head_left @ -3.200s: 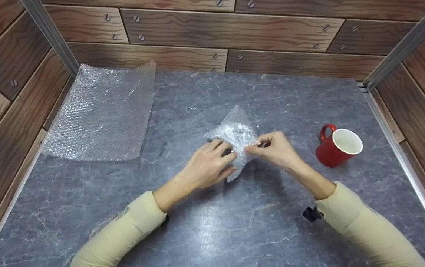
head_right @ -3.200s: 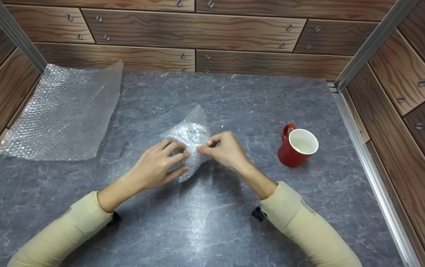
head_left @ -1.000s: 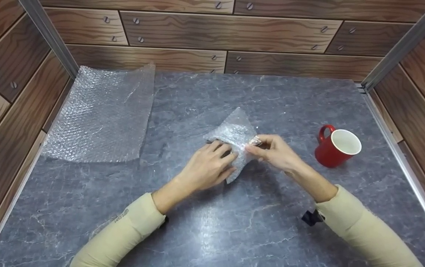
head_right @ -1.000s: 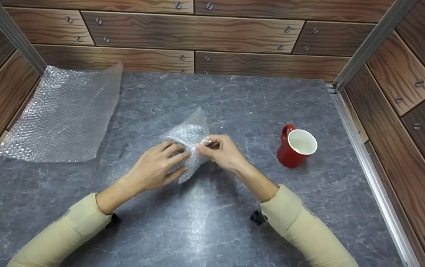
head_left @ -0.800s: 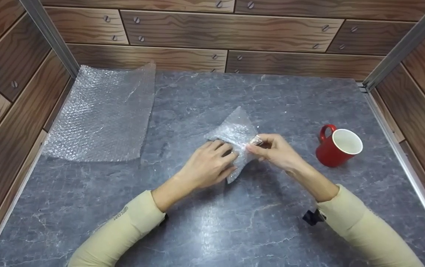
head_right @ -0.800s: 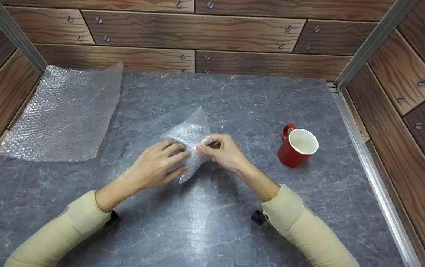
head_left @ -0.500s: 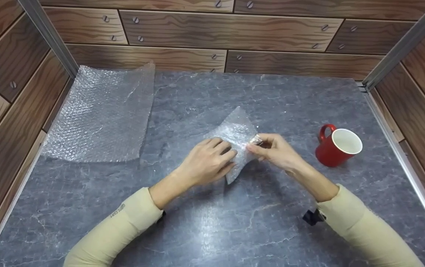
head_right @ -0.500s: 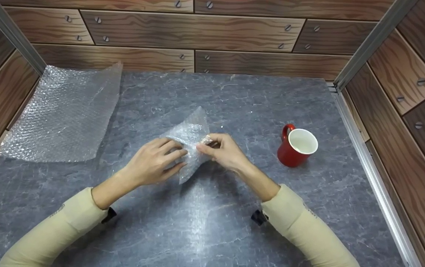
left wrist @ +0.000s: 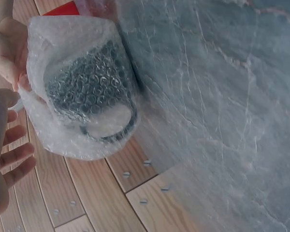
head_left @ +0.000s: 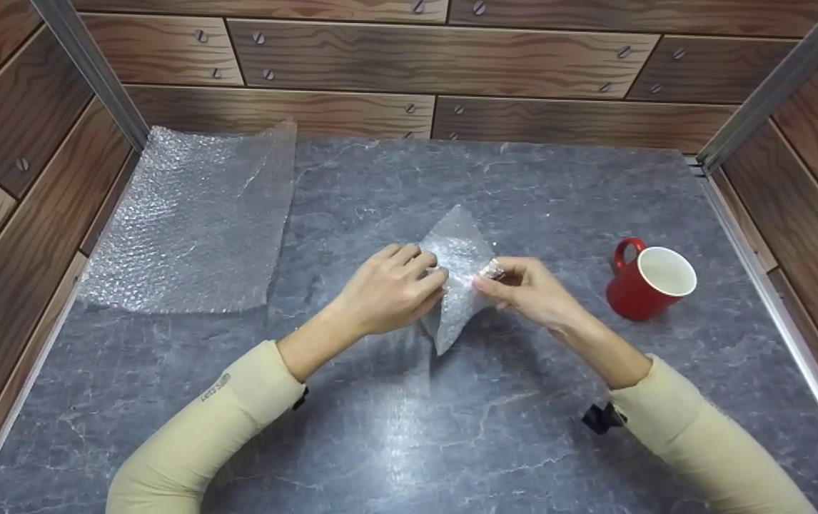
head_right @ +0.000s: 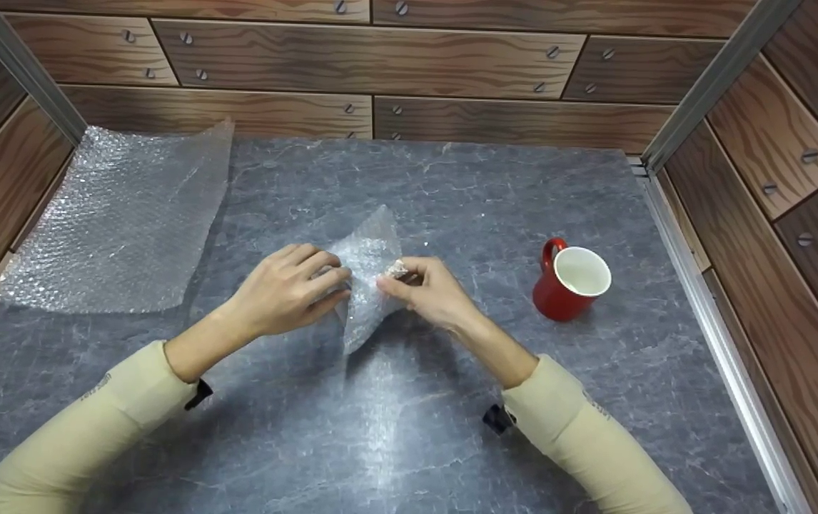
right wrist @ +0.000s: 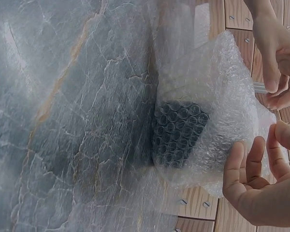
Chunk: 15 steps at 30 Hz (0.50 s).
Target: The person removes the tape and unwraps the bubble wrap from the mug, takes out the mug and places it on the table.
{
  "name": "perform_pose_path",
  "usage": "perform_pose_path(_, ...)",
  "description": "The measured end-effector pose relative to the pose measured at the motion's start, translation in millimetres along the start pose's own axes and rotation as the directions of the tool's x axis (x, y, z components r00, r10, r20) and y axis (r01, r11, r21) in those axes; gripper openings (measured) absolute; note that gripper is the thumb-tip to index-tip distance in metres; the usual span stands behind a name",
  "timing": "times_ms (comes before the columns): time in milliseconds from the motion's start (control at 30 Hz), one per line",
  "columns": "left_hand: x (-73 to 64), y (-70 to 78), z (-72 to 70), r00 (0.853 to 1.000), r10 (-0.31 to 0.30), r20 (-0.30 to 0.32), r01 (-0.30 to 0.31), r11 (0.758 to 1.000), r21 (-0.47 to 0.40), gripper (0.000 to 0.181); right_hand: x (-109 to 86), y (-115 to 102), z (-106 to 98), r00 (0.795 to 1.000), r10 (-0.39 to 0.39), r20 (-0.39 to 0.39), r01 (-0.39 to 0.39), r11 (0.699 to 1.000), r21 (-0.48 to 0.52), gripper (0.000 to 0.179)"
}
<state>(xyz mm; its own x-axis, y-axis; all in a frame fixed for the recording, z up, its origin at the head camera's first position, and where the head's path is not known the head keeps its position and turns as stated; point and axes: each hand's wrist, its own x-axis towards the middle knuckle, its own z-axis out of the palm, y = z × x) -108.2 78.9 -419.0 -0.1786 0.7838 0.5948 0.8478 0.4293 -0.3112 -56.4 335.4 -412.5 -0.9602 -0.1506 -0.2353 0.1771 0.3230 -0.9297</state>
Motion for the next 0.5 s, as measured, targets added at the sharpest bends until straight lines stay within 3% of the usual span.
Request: perform_pose_path(500, 3.8, -10.7, 16.8, 0.997, 0.05, -0.062, -0.049, 0.999, 0.018, 0.016, 0.1, 1, 0, 1.0, -0.012, -0.006, 0.012, 1.0, 0.015, 0.006)
